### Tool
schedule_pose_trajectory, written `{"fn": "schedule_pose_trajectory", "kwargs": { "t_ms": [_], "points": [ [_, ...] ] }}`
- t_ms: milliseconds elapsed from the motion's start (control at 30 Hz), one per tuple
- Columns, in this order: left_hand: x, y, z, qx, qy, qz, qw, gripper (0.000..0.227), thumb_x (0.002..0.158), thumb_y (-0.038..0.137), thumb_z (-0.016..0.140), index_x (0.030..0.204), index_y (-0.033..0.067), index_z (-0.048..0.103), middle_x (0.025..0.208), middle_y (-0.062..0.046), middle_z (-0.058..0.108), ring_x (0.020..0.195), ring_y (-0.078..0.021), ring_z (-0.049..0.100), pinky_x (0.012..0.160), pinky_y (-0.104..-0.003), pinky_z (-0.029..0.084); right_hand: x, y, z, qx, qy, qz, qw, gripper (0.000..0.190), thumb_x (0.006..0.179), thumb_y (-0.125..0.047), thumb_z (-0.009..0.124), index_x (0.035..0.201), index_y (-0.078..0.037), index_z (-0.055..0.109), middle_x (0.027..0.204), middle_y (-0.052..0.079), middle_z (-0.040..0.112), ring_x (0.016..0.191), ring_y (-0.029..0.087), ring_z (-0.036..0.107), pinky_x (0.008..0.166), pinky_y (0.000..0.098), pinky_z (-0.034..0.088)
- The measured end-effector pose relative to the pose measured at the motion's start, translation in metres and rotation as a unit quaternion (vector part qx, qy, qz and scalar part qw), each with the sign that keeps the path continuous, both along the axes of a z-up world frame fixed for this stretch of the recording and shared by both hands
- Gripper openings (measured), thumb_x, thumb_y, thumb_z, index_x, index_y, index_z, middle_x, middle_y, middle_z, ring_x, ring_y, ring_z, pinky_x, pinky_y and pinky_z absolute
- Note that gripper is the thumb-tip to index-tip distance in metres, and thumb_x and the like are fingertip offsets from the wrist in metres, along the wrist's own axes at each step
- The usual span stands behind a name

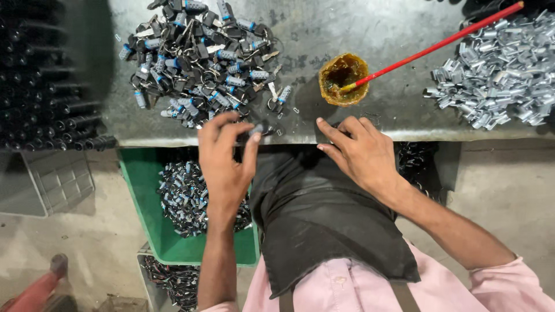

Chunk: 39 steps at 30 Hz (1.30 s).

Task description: The person repeatedly picks small key-like components from a pile, applies a brown paste to them using a red-handled brush, and places them into a green bin. The person also handles small metal clips from a separate pile on the table.

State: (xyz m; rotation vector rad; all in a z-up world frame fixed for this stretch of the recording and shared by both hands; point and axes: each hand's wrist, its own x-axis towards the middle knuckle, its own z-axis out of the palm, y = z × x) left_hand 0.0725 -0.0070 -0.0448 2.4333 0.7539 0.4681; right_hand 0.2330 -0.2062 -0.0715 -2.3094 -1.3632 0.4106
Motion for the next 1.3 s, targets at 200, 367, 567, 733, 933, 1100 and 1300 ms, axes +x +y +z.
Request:
{"fn": "schedule_pose_trajectory", "kwargs": {
  "t_ms": [200, 367, 567, 733, 933, 1100, 1300],
  "points": [
    [0.000, -0.022, 0.002, -0.531, -0.326, 0.053, 0.780, 0.021, 0.111, 0.030, 0.057, 0.110, 0.0093, 0.056, 0.083, -0.002, 0.065, 0.078, -0.0127, 0.065, 0.103, -0.041, 0.057, -0.002, -0.001, -0.007, 0.017, -0.015, 0.028, 0.999, 0.034, 0.086, -0.026, 0.081, 0.118, -0.018, 0.073, 0.091, 0.002, 0.060, 0.085, 0.023, 0.060, 0.064, 0.0375, 0.052],
    [0.001, -0.064, -0.009, -0.753, -0.230, 0.071, 0.612, 0.026, 0.112, 0.017, 0.054, 0.133, 0.0023, 0.055, 0.100, -0.004, 0.059, 0.092, -0.0115, 0.058, 0.094, -0.034, 0.054, -0.005, 0.001, 0.006, 0.153, 0.178, -0.033, 0.971, 0.021, 0.085, -0.006, 0.084, 0.104, -0.012, 0.076, 0.089, 0.002, 0.063, 0.078, 0.016, 0.063, 0.067, 0.0293, 0.052],
    [0.009, -0.094, -0.015, -0.832, -0.223, 0.113, 0.496, 0.030, 0.106, 0.018, 0.061, 0.133, 0.0067, 0.054, 0.109, -0.002, 0.061, 0.093, -0.0094, 0.057, 0.089, -0.029, 0.050, -0.020, -0.006, 0.018, 0.259, 0.256, -0.121, 0.923, 0.019, 0.087, -0.003, 0.085, 0.101, -0.004, 0.073, 0.102, 0.007, 0.068, 0.085, 0.011, 0.066, 0.073, 0.0236, 0.054],
    [0.008, -0.098, -0.013, -0.817, -0.246, 0.084, 0.516, 0.029, 0.109, 0.018, 0.062, 0.133, 0.0048, 0.054, 0.112, -0.002, 0.060, 0.097, -0.0100, 0.057, 0.092, -0.028, 0.049, -0.030, -0.001, 0.021, 0.277, 0.263, -0.159, 0.910, 0.018, 0.088, -0.001, 0.085, 0.101, -0.003, 0.073, 0.100, 0.007, 0.066, 0.079, 0.009, 0.065, 0.070, 0.0219, 0.054],
    [0.009, -0.100, -0.017, -0.798, -0.260, 0.064, 0.540, 0.026, 0.109, 0.017, 0.064, 0.129, 0.0022, 0.058, 0.121, -0.004, 0.063, 0.102, -0.0099, 0.056, 0.098, -0.028, 0.048, -0.029, -0.009, 0.024, 0.280, 0.272, -0.155, 0.908, 0.018, 0.088, 0.001, 0.084, 0.102, -0.002, 0.073, 0.100, 0.008, 0.066, 0.083, 0.010, 0.066, 0.073, 0.0227, 0.055],
    [0.003, -0.098, -0.018, -0.797, -0.236, 0.065, 0.552, 0.029, 0.108, 0.018, 0.066, 0.129, -0.0010, 0.064, 0.124, -0.008, 0.067, 0.102, -0.0112, 0.057, 0.096, -0.028, 0.048, -0.031, -0.013, 0.024, 0.284, 0.303, -0.155, 0.897, 0.018, 0.088, 0.001, 0.084, 0.101, -0.002, 0.071, 0.098, 0.008, 0.063, 0.082, 0.010, 0.065, 0.072, 0.0222, 0.054],
    [0.001, -0.098, -0.023, -0.789, -0.234, 0.068, 0.564, 0.029, 0.105, 0.018, 0.068, 0.128, -0.0003, 0.066, 0.122, -0.007, 0.068, 0.103, -0.0113, 0.060, 0.095, -0.028, 0.049, -0.025, -0.012, 0.032, 0.260, 0.256, -0.146, 0.919, 0.020, 0.084, 0.002, 0.086, 0.098, -0.002, 0.073, 0.095, 0.008, 0.065, 0.079, 0.012, 0.065, 0.070, 0.0238, 0.054]
  ]
}}
